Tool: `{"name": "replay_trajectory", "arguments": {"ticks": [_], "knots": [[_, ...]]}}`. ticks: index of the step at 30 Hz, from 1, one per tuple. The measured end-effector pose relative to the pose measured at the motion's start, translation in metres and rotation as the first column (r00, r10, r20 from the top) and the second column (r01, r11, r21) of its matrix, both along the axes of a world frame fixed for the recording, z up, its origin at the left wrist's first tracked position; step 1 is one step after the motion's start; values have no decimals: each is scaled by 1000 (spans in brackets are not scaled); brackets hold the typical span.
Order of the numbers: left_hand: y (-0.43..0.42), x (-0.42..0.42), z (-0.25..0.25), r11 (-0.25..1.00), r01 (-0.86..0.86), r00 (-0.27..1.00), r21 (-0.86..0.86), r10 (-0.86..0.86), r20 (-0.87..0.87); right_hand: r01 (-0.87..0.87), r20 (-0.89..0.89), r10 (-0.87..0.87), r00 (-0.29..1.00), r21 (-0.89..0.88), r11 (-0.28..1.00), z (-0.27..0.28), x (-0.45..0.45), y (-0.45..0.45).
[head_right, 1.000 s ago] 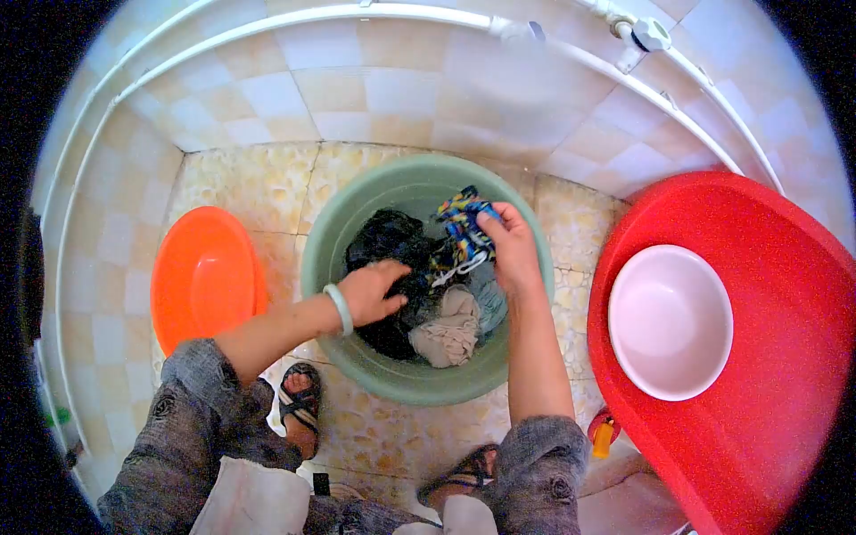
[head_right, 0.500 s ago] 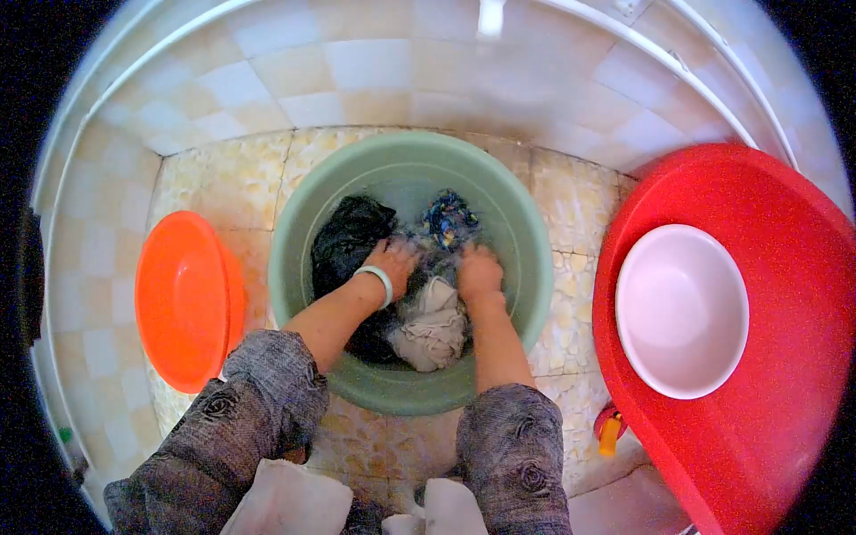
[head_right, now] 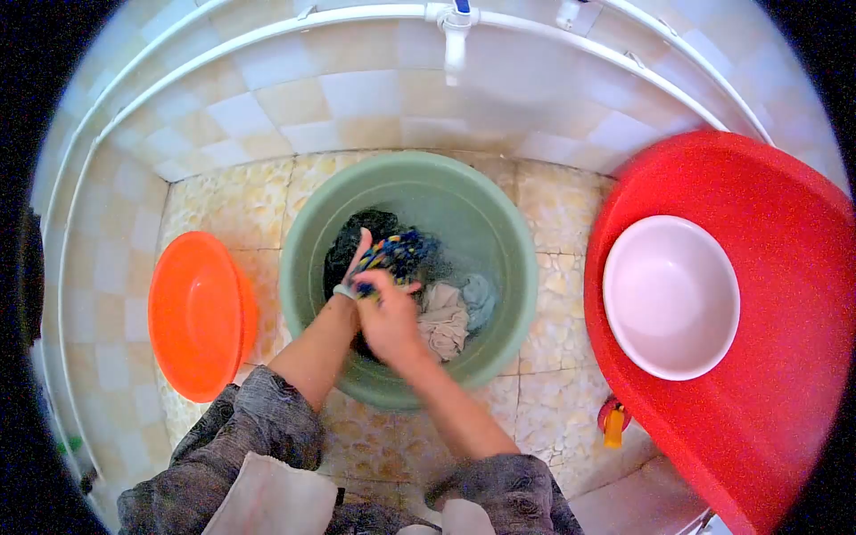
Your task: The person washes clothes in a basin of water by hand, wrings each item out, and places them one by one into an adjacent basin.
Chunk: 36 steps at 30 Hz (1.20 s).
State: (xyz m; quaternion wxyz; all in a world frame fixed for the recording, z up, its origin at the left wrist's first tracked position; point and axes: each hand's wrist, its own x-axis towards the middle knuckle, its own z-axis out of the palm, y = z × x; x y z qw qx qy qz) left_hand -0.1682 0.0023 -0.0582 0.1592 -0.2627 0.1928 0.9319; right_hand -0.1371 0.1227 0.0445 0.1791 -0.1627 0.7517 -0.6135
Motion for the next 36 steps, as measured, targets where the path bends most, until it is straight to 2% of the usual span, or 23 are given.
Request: {"name": "replay_trajectory", "arguments": {"ticks": [2, 3, 4, 6, 8, 9, 10, 11, 13, 15, 17, 19, 22, 23, 25, 26, 29, 30, 31, 32, 33, 35, 36], "knots": [[-8, -1, 14, 998, 53, 998, 41, -52, -26, -56, -63, 50, 997, -97, 994, 12, 26, -4], [-13, -8, -11, 917, 163, 986, 363, -164, -31, -86, -150, 75, 986, -67, 994, 16, 30, -6], [-15, -5, -20, 898, 142, 929, -416, -266, -257, -57, -285, 64, 956, 30, 998, 17, 27, -10], [-2, 13, 3, 991, -65, 993, -118, 52, -109, 136, -517, -7, 856, 211, 968, -4, -3, -11], [13, 16, 60, 980, -168, 985, -111, 160, -70, 298, -548, -132, 826, 226, 927, -32, -43, -12], [15, -1, 60, 930, -85, 990, -357, 37, -138, 351, -484, -206, 851, 232, 907, -52, -60, -9], [21, -2, 76, 972, -121, 967, -201, 70, -244, 405, -430, -237, 871, 355, 843, -75, -87, 3], [23, -2, 75, 954, -106, 979, -280, 51, -197, 440, -381, -276, 883, 465, 768, -90, -110, 15], [23, -19, 62, 907, 39, 967, -420, -139, -211, 324, -449, -43, 892, 570, 755, -94, -116, 33], [17, -35, 49, 909, -89, 970, -407, -14, -242, 344, -383, -107, 917, 630, 696, -89, -131, 45], [5, -43, 48, 773, -80, 996, -629, 79, -29, 404, -407, -159, 899, 632, 662, -102, -135, 50], [-4, -47, 37, 540, 252, 967, -803, -115, 226, 514, -537, -183, 823, 568, 643, -130, -137, 55], [-13, -42, -18, -60, 273, 881, -960, -385, 274, 81, -384, 483, 787, 840, 537, -158, -122, 50], [-17, -38, -27, -71, 284, 866, -956, -409, 288, -54, -272, 629, 728, 892, 448, -165, -120, 49], [-20, -39, -28, -85, 289, 838, -954, -460, 295, -77, -187, 483, 856, 876, 477, -169, -122, 52], [-20, -38, -27, 244, 465, 839, -851, -429, 335, -78, -150, 406, 902, 866, 493, -169, -128, 52], [-16, -32, -6, 537, 353, 935, -766, -184, 302, 242, -153, -189, 970, 517, 821, -140, -120, 29], [-6, -26, 5, 617, 237, 966, -750, -71, 247, 199, 22, -210, 977, 234, 952, -118, -109, 20], [-2, -23, 10, 787, 181, 973, -590, -56, 225, 190, -71, -181, 981, 137, 972, -78, -87, 8], [-7, -22, -3, 953, 107, 994, -283, -104, 26, 90, -70, -87, 994, 54, 994, -62, -69, -1], [-12, -23, -16, 994, 85, 981, 67, -72, -180, 45, -300, -28, 954, 47, 998, -27, -49, -6], [-10, -17, 33, 1000, -16, 994, -4, 16, -108, -64, -414, 36, 910, -55, 996, 3, -12, -14], [-18, -19, 7, 997, 27, 991, 77, -16, -133, -90, -397, 46, 917, -94, 992, 18, 2, -17]]}}
